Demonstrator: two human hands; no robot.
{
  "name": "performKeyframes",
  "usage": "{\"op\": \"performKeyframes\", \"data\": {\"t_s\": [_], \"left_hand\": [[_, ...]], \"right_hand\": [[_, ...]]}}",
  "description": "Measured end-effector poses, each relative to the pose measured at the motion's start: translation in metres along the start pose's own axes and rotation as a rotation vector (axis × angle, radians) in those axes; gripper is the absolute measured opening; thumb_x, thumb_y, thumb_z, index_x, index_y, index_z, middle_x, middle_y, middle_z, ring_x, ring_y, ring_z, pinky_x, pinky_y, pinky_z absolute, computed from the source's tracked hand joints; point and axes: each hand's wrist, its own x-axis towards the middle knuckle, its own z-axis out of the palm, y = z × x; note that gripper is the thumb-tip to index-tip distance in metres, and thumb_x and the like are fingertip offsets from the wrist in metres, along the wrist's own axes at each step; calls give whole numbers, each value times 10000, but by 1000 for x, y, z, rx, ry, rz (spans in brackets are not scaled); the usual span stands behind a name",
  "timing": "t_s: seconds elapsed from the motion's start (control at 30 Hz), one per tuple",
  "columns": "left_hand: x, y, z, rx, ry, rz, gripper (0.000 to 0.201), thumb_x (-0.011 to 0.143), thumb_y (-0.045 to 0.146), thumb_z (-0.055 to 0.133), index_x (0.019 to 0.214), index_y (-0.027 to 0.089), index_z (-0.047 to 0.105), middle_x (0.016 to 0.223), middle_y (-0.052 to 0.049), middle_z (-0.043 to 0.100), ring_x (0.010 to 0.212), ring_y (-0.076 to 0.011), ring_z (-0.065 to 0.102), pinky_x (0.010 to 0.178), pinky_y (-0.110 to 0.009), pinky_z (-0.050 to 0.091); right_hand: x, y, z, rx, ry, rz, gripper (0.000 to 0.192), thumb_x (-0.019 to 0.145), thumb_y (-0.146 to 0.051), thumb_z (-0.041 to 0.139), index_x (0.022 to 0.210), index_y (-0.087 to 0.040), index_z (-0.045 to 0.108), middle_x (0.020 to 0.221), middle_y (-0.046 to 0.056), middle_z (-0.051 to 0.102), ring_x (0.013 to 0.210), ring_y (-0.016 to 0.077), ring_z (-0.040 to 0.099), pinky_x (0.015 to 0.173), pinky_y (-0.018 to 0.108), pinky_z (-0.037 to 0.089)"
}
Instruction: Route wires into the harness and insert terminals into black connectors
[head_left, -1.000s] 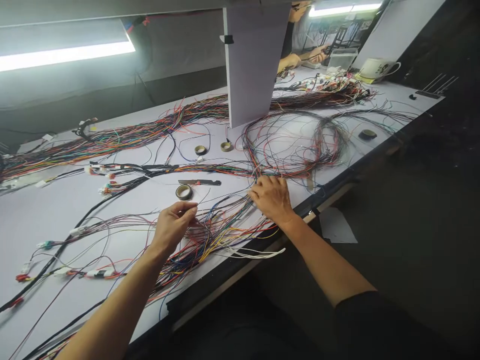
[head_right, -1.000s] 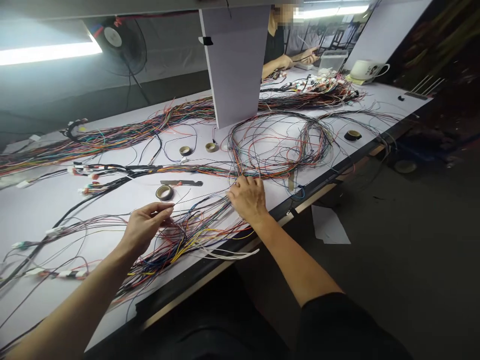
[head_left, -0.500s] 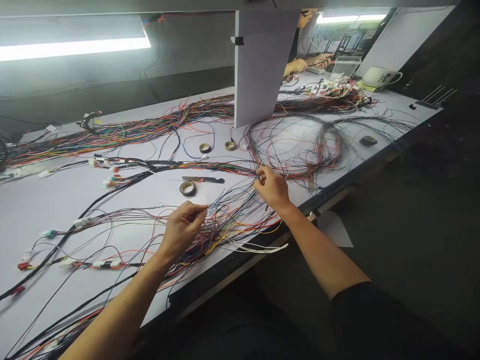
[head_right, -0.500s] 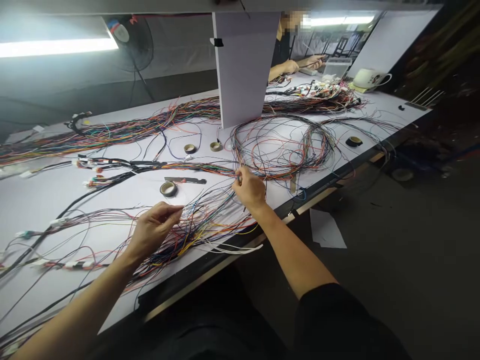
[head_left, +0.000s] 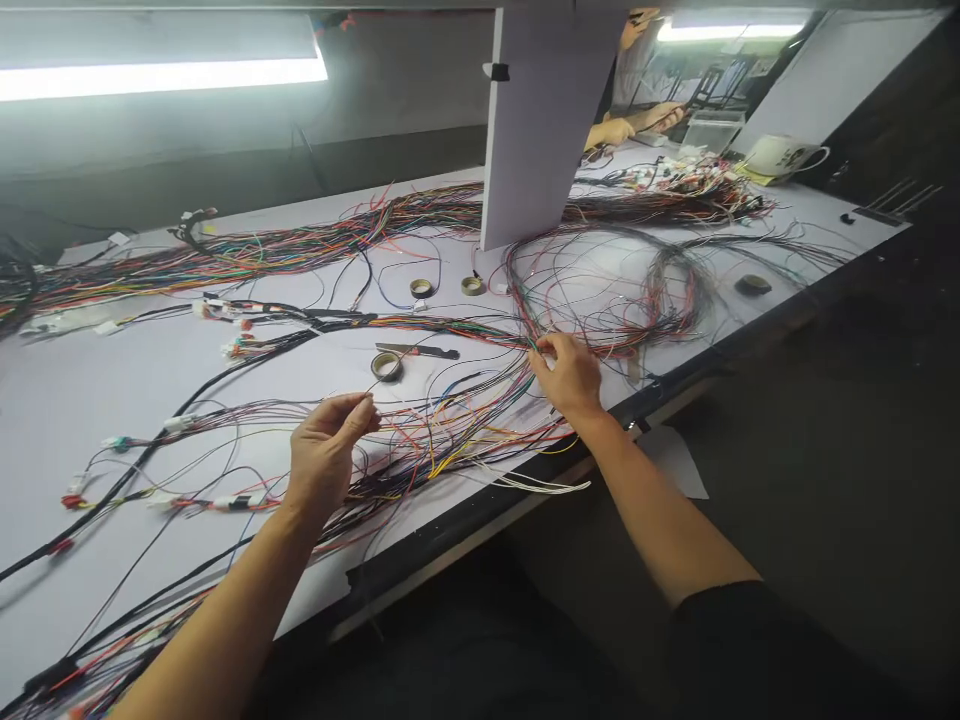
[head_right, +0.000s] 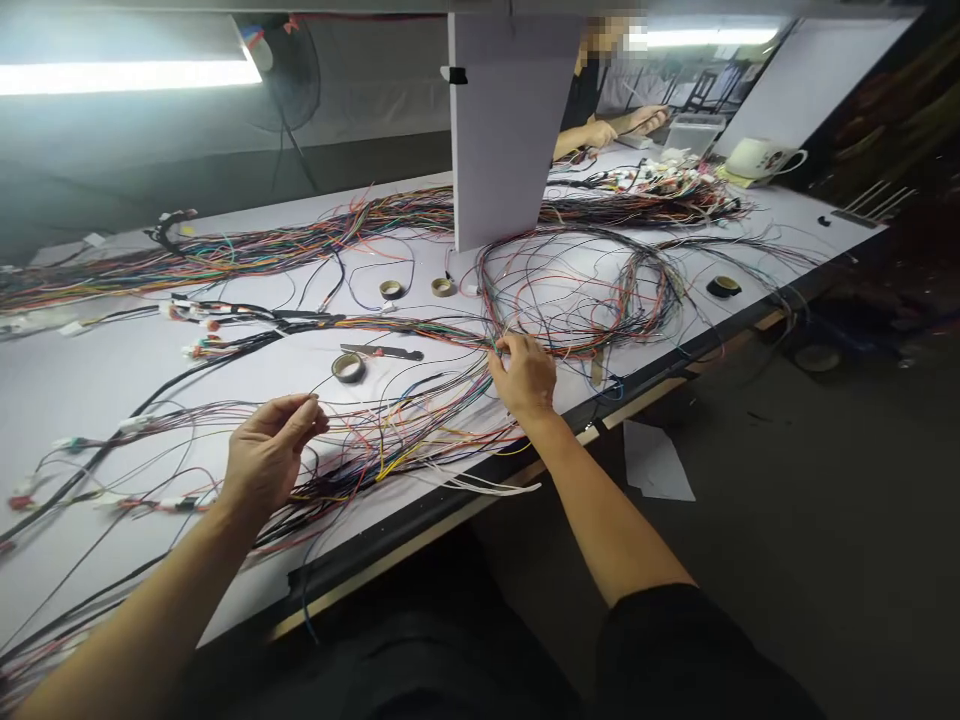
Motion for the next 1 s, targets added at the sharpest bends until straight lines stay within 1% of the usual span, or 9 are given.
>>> {"op": "performKeyframes", "data": {"t_s": [0.1, 0.17, 0.3, 0.43, 0.6, 0.73, 0.83, 0.93, 1.0], "left_hand": [[-9, 6, -4, -63, -13, -23, 235, 673, 284, 797, 835, 171, 670, 734, 12, 651, 681, -103, 616, 728, -261, 526], [-16, 10, -6, -121, -25, -28, 218, 694, 271, 786, 839, 176, 654, 789, 8, 658, 754, -110, 633, 799, -286, 538], [-28, 17, -6, -207, -53, -39, 204, 718, 256, 771, 848, 180, 632, 866, 0, 663, 851, -122, 642, 903, -338, 533], [-38, 26, 4, -185, -106, -12, 215, 731, 281, 762, 860, 189, 617, 877, -6, 668, 868, -152, 658, 894, -378, 545], [-41, 34, 16, -84, -261, 54, 223, 739, 307, 754, 893, 184, 649, 897, -39, 692, 855, -175, 668, 881, -377, 537], [-41, 24, 6, 319, -356, 151, 340, 743, 357, 734, 1034, 193, 676, 1056, -83, 682, 954, -199, 632, 899, -354, 493], [-43, 10, -3, 652, -464, 235, 315, 723, 307, 732, 1020, 207, 696, 1013, -85, 689, 939, -218, 620, 880, -369, 477], [-42, -2, -8, 828, -557, 248, 220, 738, 233, 683, 954, 208, 716, 911, -75, 704, 877, -226, 631, 833, -373, 471], [-39, -5, -10, 827, -559, 228, 150, 773, 209, 622, 888, 208, 718, 869, -57, 708, 844, -211, 635, 813, -351, 468]], "right_hand": [[-5, -16, -12, -38, 59, -169, 203, 877, -324, 570, 993, -179, 651, 1080, 109, 646, 1046, 265, 545, 898, 373, 359], [-13, -33, -19, 15, 50, -287, 205, 925, -331, 524, 986, -185, 654, 1056, 86, 662, 1032, 242, 557, 917, 365, 343], [-41, -70, -25, 183, -161, -510, 236, 978, -340, 467, 960, -203, 658, 993, 40, 696, 975, 187, 583, 905, 330, 334], [-65, -97, -17, 230, -327, -592, 245, 969, -405, 509, 955, -228, 677, 999, 18, 704, 974, 173, 577, 904, 329, 301], [-71, -116, -4, 251, -381, -484, 257, 923, -443, 567, 843, -230, 686, 867, -8, 703, 859, 160, 587, 875, 338, 294], [-72, -118, -3, 489, -461, -288, 298, 929, -434, 528, 802, -202, 665, 751, -5, 680, 702, 139, 593, 745, 281, 393], [-76, -114, -5, 636, -448, -192, 304, 927, -457, 516, 846, -203, 662, 776, 9, 683, 726, 151, 618, 699, 258, 442], [-83, -107, -6, 597, -403, -149, 280, 931, -435, 513, 857, -209, 662, 782, 17, 691, 724, 160, 631, 721, 267, 467], [-86, -102, -4, 520, -390, -135, 274, 929, -431, 515, 849, -214, 662, 784, 27, 702, 719, 171, 639, 729, 280, 479]]}}
